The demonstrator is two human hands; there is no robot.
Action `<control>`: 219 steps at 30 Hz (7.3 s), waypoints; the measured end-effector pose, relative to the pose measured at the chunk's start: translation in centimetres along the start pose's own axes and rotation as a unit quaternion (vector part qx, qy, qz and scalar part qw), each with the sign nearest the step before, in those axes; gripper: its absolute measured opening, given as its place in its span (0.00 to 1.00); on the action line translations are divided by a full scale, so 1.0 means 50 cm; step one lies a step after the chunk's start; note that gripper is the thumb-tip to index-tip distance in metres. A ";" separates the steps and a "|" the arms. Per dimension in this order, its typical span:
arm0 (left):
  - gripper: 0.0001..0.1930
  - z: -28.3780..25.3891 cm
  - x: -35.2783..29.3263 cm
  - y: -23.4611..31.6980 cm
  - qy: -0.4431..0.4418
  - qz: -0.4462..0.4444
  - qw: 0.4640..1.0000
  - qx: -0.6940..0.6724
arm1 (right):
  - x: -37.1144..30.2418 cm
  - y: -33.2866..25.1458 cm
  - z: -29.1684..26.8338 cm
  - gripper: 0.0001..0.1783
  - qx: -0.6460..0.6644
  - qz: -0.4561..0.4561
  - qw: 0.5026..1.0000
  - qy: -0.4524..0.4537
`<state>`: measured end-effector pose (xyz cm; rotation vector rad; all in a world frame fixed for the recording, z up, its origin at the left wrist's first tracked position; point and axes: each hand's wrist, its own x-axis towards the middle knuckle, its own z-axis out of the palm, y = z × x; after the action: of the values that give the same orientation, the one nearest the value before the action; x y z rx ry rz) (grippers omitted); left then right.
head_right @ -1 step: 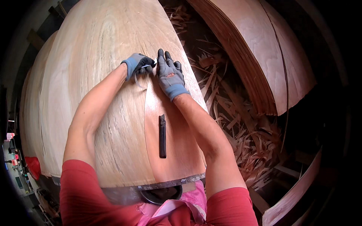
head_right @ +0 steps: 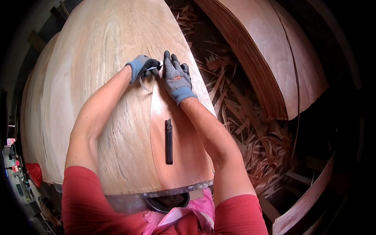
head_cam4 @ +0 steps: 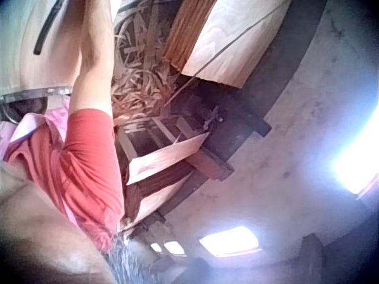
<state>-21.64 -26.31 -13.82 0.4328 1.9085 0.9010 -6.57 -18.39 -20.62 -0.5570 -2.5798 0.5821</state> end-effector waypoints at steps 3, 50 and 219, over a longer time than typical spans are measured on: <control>0.11 -0.017 -0.026 0.001 -0.030 -0.010 0.999 -0.018 | 0.000 -0.003 0.004 0.31 0.007 0.006 1.000 -0.006; 0.12 -0.040 -0.224 -0.127 0.078 0.093 0.991 0.053 | 0.032 0.025 -0.083 0.20 -0.051 -0.147 0.980 -0.122; 0.31 -0.104 -0.721 -0.791 0.430 0.122 0.759 0.474 | -0.506 -0.319 -0.304 0.34 0.732 0.175 0.658 -0.045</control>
<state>-5.68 -77.28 -19.78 0.9956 3.1974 0.1472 17.23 -38.81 -8.68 -0.3503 -1.2044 2.4083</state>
